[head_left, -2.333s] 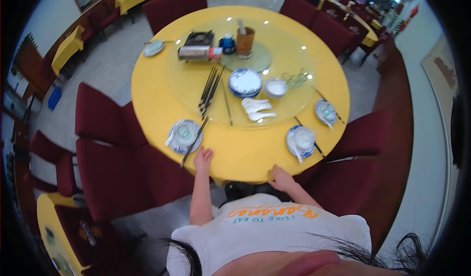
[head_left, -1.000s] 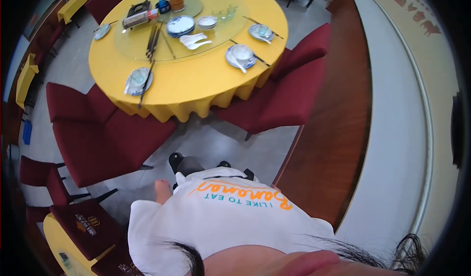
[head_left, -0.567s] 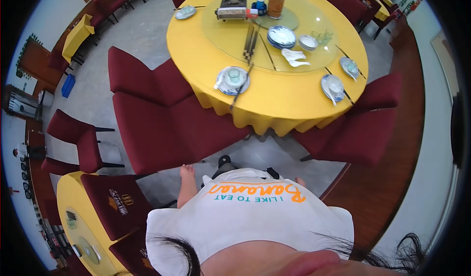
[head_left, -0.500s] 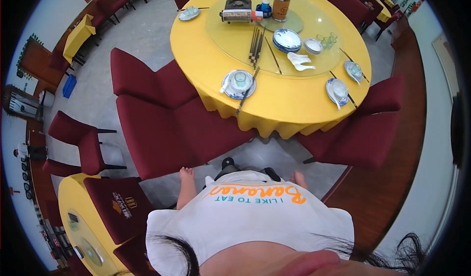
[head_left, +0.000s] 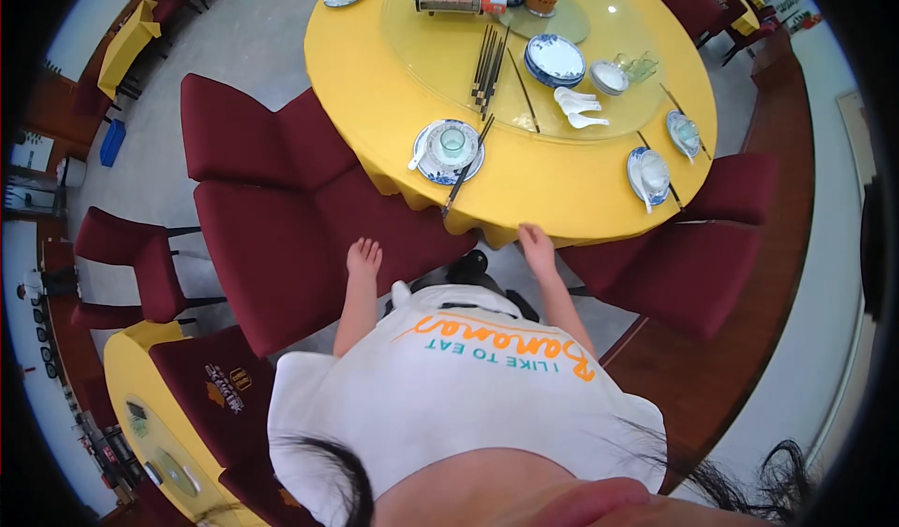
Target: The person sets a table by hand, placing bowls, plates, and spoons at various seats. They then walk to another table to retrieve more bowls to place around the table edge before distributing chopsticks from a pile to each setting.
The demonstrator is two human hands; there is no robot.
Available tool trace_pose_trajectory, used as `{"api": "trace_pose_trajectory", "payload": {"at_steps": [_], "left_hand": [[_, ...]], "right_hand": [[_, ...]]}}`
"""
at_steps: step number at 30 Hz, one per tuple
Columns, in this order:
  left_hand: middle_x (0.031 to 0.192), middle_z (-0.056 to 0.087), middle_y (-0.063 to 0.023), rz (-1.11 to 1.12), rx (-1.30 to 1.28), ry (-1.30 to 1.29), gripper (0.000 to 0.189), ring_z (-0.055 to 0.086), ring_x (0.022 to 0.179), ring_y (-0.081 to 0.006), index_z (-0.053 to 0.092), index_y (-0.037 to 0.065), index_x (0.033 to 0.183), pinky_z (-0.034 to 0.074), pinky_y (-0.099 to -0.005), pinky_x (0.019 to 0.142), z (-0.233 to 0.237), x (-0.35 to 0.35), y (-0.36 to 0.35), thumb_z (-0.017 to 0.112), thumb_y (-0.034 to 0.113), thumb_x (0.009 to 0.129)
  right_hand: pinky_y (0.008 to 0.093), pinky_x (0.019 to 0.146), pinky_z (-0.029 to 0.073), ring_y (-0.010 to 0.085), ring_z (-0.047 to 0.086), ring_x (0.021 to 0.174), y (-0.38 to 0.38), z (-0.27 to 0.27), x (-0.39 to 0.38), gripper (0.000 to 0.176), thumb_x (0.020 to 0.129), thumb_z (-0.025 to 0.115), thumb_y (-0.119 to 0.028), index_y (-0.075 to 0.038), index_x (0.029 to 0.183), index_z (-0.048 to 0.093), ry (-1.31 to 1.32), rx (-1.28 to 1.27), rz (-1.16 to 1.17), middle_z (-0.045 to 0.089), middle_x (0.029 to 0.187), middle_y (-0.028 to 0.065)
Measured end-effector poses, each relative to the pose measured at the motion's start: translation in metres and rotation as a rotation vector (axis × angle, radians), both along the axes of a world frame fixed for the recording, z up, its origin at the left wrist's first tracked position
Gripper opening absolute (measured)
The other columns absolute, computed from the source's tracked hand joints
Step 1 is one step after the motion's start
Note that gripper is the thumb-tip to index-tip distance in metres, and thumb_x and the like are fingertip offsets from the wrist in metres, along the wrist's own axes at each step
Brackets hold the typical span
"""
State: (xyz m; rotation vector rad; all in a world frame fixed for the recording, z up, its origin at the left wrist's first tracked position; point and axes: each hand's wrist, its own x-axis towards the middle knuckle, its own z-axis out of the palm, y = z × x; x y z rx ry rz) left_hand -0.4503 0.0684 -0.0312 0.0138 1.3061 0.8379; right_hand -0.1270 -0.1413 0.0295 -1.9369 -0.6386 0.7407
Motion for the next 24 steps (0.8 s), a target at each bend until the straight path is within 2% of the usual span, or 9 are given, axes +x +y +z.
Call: {"api": "trace_pose_trajectory", "payload": {"at_steps": [2,6,8,12,14,18,21,24], "left_hand": [[0.104,0.052,-0.0056,-0.062,0.024,0.08,0.033,0.054,0.094,-0.0217,0.047,0.008,0.112,0.043,-0.0345,0.081,0.012,0.029,0.023,0.044,0.022,0.083],[0.088,0.055,-0.0055,-0.108,0.236,0.19,0.026,0.056,0.078,-0.0183,0.05,0.006,0.105,0.043,-0.0304,0.071,0.033,0.077,0.053,0.049,0.019,0.082],[0.083,0.056,-0.0049,-0.136,0.348,0.21,0.023,0.056,0.074,-0.0166,0.051,0.006,0.102,0.043,-0.0281,0.068,0.055,0.102,0.063,0.05,0.019,0.083],[0.081,0.057,-0.0056,-0.232,0.512,0.366,0.019,0.056,0.073,-0.0144,0.053,0.004,0.097,0.043,-0.0253,0.066,0.065,0.134,0.074,0.049,0.017,0.084],[0.081,0.057,-0.0067,-0.267,0.608,0.426,0.017,0.056,0.073,-0.014,0.054,0.002,0.094,0.044,-0.0253,0.066,0.062,0.146,0.076,0.049,0.015,0.084],[0.084,0.058,-0.01,-0.3,0.713,0.451,0.017,0.057,0.077,-0.0161,0.055,-0.002,0.091,0.045,-0.0262,0.074,0.073,0.166,0.075,0.047,0.011,0.084],[0.088,0.058,-0.0107,-0.366,0.745,0.48,0.017,0.056,0.082,-0.0162,0.055,-0.002,0.093,0.044,-0.0263,0.075,0.08,0.172,0.075,0.047,0.011,0.084],[0.09,0.058,-0.0104,-0.422,0.826,0.519,0.019,0.055,0.085,-0.0168,0.055,-0.002,0.095,0.043,-0.027,0.076,0.071,0.176,0.09,0.047,0.011,0.084]], "right_hand": [[0.0243,0.076,0.044,0.0139,0.057,0.088,0.019,0.01,0.009,0.027,0.084,0.053,-0.018,0.002,0.101,0.056,-0.057,0.046,0.029,0.061,0.095,0.0087],[0.0269,0.082,0.042,0.0191,0.057,0.095,0.039,0.014,0.018,0.027,0.083,0.053,-0.017,0.001,0.103,0.055,-0.15,0.115,0.037,0.06,0.101,0.0137],[0.0314,0.084,0.041,0.0263,0.055,0.098,0.041,0.023,0.017,0.03,0.081,0.053,-0.019,0.0,0.104,0.055,-0.167,0.034,0.072,0.059,0.101,0.0168],[0.0359,0.087,0.04,0.0333,0.053,0.099,0.046,0.012,0.015,0.038,0.078,0.055,-0.024,0.0,0.107,0.053,-0.21,-0.168,0.148,0.056,0.103,0.0212],[0.0366,0.087,0.04,0.034,0.052,0.099,0.047,0.015,0.013,0.04,0.077,0.055,-0.025,0.001,0.108,0.053,-0.242,-0.133,0.188,0.056,0.104,0.0222],[0.0376,0.086,0.041,0.0353,0.053,0.098,0.059,0.024,0.021,0.042,0.077,0.054,-0.027,0.002,0.108,0.052,-0.272,-0.209,0.257,0.056,0.103,0.0233],[0.0384,0.084,0.042,0.036,0.053,0.096,0.078,0.039,0.029,0.044,0.078,0.054,-0.028,0.002,0.109,0.051,-0.21,-0.318,0.259,0.056,0.101,0.024],[0.0381,0.082,0.043,0.0348,0.055,0.093,0.108,0.016,0.044,0.045,0.078,0.054,-0.029,0.002,0.111,0.05,-0.187,-0.232,0.294,0.057,0.098,0.0239]]}}
